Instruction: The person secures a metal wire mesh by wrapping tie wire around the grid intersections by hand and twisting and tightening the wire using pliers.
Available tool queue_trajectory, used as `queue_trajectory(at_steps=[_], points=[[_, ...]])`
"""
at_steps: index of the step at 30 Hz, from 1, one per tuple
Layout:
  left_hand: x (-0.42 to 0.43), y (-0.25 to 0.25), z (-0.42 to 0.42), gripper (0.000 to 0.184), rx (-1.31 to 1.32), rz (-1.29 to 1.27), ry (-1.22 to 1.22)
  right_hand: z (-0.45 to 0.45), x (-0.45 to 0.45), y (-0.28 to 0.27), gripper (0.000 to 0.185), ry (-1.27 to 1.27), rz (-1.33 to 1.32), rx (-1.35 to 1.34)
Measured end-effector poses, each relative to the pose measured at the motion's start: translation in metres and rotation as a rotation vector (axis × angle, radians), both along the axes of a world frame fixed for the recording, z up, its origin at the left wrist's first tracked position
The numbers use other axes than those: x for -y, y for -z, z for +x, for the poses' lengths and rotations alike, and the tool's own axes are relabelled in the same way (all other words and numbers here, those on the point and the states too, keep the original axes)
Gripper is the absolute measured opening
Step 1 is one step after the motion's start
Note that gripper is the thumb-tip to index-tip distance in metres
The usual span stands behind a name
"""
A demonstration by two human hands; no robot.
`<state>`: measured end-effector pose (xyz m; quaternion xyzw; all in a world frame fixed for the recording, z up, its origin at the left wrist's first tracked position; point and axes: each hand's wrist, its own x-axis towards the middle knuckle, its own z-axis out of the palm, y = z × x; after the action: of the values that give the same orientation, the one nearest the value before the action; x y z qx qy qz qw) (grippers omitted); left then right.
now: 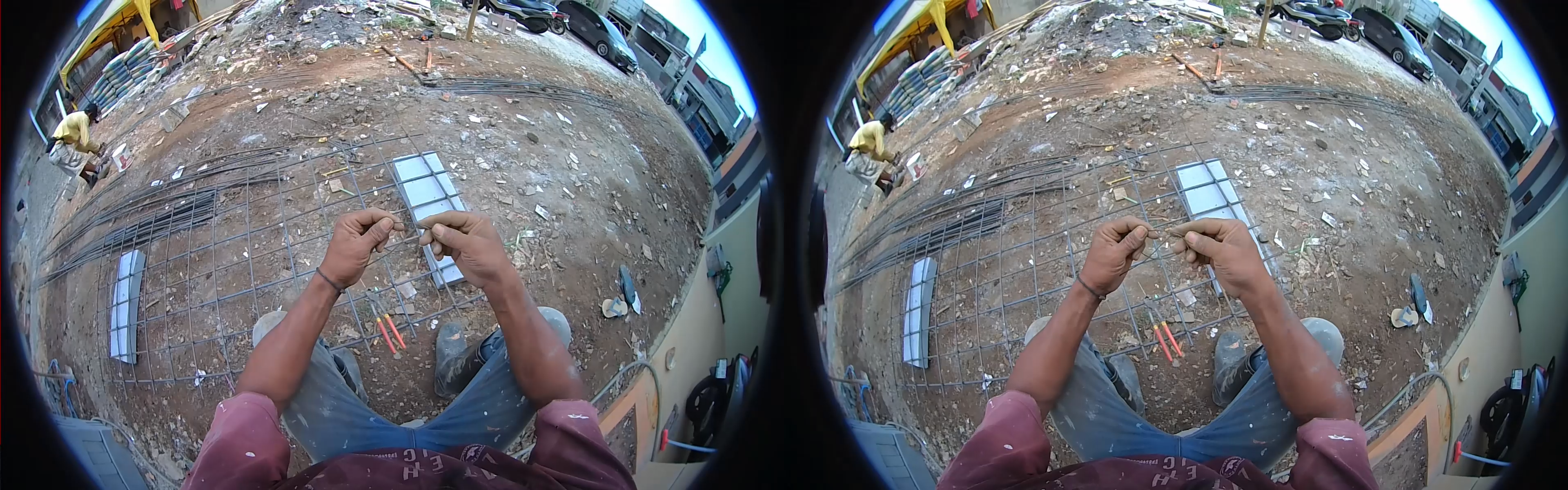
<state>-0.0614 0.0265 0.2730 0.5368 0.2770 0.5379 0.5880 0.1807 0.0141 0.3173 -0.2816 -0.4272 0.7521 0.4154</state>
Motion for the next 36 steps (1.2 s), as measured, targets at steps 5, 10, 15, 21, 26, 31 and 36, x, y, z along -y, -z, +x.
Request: queue_trajectory(at_steps=[5,10,15,21,26,31,36], points=[[-0.005,0.008,0.002,0.025,0.045,-0.149,0.011,0.001,0.008,-0.013,0.037,0.419,0.803,0.719],[-0.004,0.006,0.004,0.025,0.06,-0.232,0.006,-0.005,0.018,-0.02,0.049,0.586,1.213,0.975],[-0.005,0.008,0.003,0.024,0.148,-0.314,0.037,-0.012,0.017,-0.021,0.045,0.619,1.442,1.1],[0.0,0.004,0.004,0.024,0.045,-0.207,-0.02,-0.017,0.013,-0.007,0.022,0.616,1.399,1.113],[0.006,-0.001,0.009,0.022,-0.101,0.016,-0.123,-0.009,0.006,0.002,0.018,0.348,-0.133,-0.041],[-0.003,0.009,0.006,0.022,0.069,-0.092,-0.052,-0.005,0.008,-0.009,0.034,0.221,0.06,0.196],[-0.005,0.01,0.006,0.022,0.119,-0.211,-0.077,-0.013,0.021,-0.015,0.045,0.673,1.164,1.076]])
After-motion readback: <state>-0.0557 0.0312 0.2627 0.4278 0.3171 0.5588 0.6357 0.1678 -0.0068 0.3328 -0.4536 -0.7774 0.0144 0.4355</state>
